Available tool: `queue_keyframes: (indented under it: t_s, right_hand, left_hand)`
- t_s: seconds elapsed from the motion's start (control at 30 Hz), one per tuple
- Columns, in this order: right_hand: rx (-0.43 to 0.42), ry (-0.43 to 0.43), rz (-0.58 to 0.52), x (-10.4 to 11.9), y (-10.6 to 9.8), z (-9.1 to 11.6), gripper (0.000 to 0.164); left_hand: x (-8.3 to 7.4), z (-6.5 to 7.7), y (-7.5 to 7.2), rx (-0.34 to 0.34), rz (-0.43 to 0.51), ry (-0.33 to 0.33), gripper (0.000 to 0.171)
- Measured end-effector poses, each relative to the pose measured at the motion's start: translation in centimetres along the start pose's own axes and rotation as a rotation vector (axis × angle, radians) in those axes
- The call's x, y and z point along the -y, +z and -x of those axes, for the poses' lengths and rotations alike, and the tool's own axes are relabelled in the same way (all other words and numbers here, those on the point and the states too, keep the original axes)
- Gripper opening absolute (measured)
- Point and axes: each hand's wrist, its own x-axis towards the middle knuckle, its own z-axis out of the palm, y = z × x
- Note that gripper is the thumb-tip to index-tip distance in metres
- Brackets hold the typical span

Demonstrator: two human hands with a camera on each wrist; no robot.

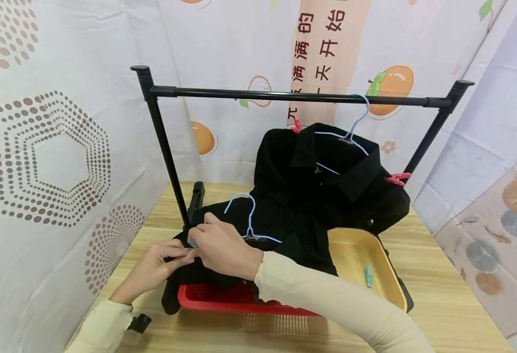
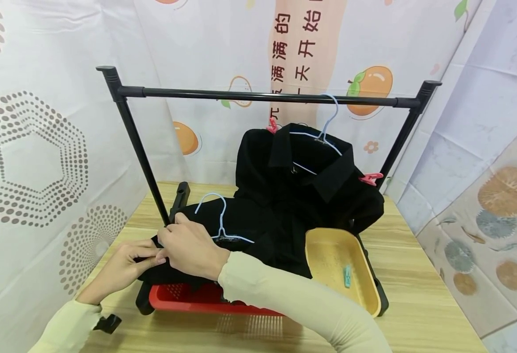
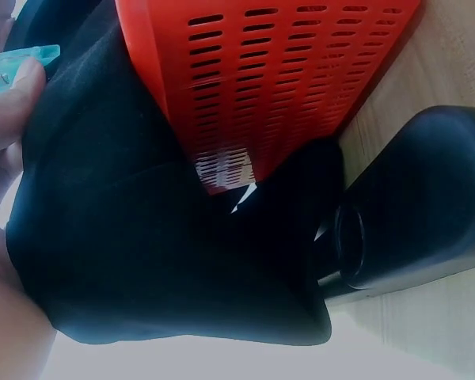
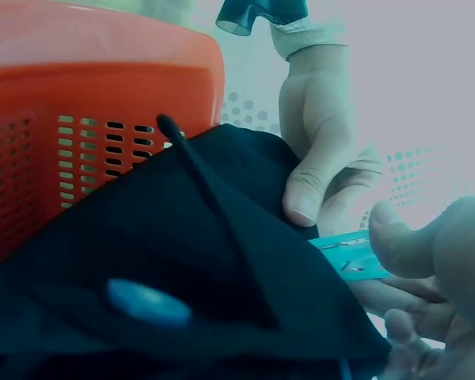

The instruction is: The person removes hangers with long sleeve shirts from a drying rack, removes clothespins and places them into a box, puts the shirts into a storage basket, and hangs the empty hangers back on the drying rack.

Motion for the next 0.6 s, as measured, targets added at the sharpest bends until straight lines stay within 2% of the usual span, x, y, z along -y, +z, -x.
queue_keyframes:
  t_s: [0.17, 0.33, 0.5, 0.6]
  right_hand:
    - [-0.067, -0.039, 0.013, -0.02, 0.4, 0.08, 0.009]
    - [-0.126, -0.073, -0.058, -0.25, 0.64, 0.23, 0.008]
    - [-0.188, -0.094, -0.145, -0.33, 0.74, 0.32, 0.009]
    - [-0.179, -0.088, -0.206, -0.21, 0.53, 0.26, 0.005]
  left_hand:
    - [0.27, 0.06, 0.08, -0.004, 0.009, 0.039, 0.029]
    - [0.24, 0.04, 0.22, -0.008, 0.026, 0.059, 0.03]
    - [-0.06, 0.01, 0.21, -0.003, 0.017, 0.024, 0.026]
    - [-0.16, 0.13, 0.11, 0.007, -0.008, -0.015, 0.028]
